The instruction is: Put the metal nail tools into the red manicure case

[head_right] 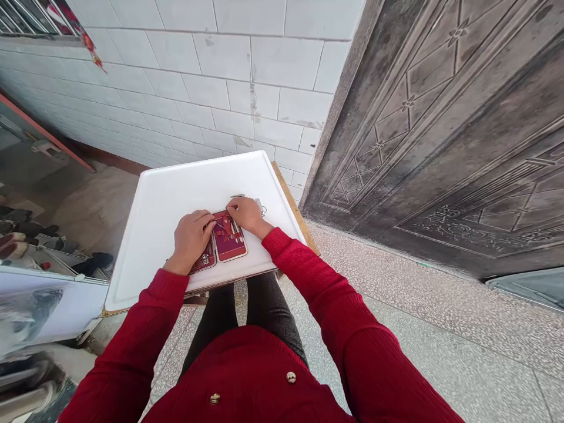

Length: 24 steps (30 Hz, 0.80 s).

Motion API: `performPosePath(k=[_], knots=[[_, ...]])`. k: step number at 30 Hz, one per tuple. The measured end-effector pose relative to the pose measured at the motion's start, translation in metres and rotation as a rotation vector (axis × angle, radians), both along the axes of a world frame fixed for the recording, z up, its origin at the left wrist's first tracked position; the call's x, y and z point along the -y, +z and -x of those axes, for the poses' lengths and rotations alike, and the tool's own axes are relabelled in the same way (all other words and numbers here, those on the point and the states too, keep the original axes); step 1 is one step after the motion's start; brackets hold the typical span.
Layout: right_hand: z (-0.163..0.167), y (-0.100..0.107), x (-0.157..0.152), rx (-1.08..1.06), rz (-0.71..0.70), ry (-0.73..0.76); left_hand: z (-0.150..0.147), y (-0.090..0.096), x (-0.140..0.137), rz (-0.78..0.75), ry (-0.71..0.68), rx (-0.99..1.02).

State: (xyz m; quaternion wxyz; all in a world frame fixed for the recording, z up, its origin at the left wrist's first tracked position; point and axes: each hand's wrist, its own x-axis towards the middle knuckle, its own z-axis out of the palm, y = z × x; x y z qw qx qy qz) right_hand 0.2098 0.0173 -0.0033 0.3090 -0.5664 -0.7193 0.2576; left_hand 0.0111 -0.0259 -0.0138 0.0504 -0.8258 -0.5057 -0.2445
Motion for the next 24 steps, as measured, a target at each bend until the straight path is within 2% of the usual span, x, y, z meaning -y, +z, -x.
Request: performPosePath(k=[7,12,16,20,24], knots=[[-0.011,0.003,-0.006,-0.004,-0.022,-0.121,-0.004,0.002,0.000,0.040,0.007,-0.004],[-0.029,0.012,-0.019,0.200,-0.035,-0.187,-0.005,0.001,0.001,0.053,0.015,0.012],[-0.029,0.025,-0.030,0.481,-0.046,-0.123,-0.006,0.001,0.002,0.056,0.016,0.015],[-0.017,0.038,-0.039,0.739,0.013,-0.003,-0.007,0.002,0.003,0.066,0.023,0.004],[-0.010,0.044,-0.045,0.919,0.031,0.083,-0.009,0.002,0.005,0.082,0.047,0.012]])
